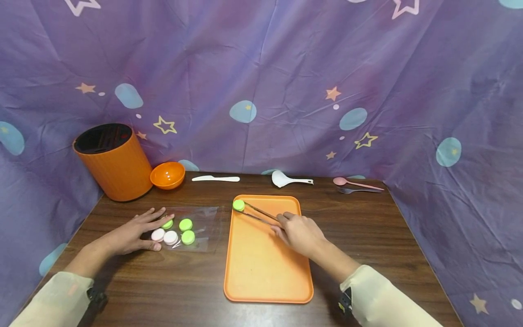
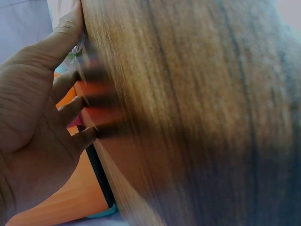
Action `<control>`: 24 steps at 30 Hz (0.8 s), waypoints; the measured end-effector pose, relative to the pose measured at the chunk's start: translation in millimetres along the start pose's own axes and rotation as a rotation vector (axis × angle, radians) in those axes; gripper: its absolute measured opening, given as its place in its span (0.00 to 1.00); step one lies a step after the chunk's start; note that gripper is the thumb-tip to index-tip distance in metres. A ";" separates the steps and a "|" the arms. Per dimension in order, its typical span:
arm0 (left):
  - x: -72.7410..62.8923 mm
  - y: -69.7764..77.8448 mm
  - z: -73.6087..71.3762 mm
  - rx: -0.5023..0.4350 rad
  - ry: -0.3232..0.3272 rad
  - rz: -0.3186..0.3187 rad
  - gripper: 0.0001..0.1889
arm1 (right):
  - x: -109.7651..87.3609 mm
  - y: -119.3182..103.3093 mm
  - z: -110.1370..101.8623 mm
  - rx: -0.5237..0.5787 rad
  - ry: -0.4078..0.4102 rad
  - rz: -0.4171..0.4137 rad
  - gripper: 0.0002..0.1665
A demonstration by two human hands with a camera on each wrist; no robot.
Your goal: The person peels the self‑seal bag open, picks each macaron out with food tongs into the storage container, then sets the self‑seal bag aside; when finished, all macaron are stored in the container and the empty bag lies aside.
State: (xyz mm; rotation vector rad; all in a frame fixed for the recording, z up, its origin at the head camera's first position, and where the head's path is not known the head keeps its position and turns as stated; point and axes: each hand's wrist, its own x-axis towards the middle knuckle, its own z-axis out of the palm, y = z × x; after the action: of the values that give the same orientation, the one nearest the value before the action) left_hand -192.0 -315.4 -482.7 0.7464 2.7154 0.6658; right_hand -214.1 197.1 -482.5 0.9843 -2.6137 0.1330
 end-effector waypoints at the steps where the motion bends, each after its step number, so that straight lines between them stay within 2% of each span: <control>1: -0.2 0.2 0.0 -0.001 -0.001 -0.001 0.48 | -0.7 1.8 1.0 0.001 -0.002 0.003 0.15; 7: -0.7 0.6 0.6 -0.005 -0.009 -0.005 0.48 | -2.4 7.9 5.3 0.001 -0.001 0.005 0.12; 24: 0.5 0.3 -0.6 0.004 0.000 -0.008 0.47 | -2.8 9.9 11.7 0.005 -0.008 0.013 0.13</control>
State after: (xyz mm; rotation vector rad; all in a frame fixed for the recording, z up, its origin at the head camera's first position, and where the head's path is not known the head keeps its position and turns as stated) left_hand -192.5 -315.1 -482.1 0.7355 2.7196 0.6588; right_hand -221.9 203.9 -494.2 0.9721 -2.6282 0.1387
